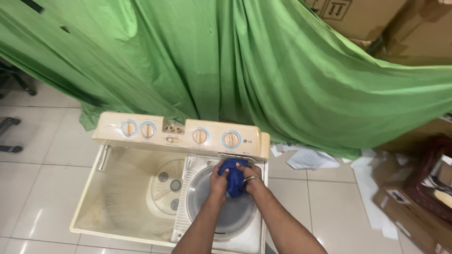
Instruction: The person wipes the control panel and lid of a twin-tub washing machine with a blue cloth, then opens the spin tub and wipes the interior drum and rim. The person continues wiping the inside of the spin tub throughout the clip.
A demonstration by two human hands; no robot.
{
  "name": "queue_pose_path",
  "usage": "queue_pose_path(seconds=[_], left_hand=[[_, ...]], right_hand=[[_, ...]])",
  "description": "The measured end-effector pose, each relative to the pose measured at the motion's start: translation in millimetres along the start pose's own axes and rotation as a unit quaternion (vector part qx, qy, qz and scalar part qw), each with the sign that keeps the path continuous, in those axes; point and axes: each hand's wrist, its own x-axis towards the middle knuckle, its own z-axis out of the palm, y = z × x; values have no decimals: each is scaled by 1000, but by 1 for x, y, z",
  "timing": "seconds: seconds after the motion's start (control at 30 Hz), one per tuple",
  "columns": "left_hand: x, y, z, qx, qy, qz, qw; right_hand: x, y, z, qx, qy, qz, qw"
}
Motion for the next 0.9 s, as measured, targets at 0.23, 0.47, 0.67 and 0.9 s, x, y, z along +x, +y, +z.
queue_pose_path(seconds=[0.23, 0.47, 0.67, 0.9], left_hand=[[11, 38, 13, -14, -5, -102, 995], [41, 37, 6, -140, -53, -193, 970], [35, 32, 14, -126, -32, -187, 974], [28, 36, 11, -131, -51, -220, 965]], right_hand=[[6, -24, -3, 186, -117, 234, 947], [0, -25, 7, 144, -89, 193, 967], [-4, -29, 11, 121, -76, 172, 975], [-4, -34, 13, 14, -25, 129, 991]])
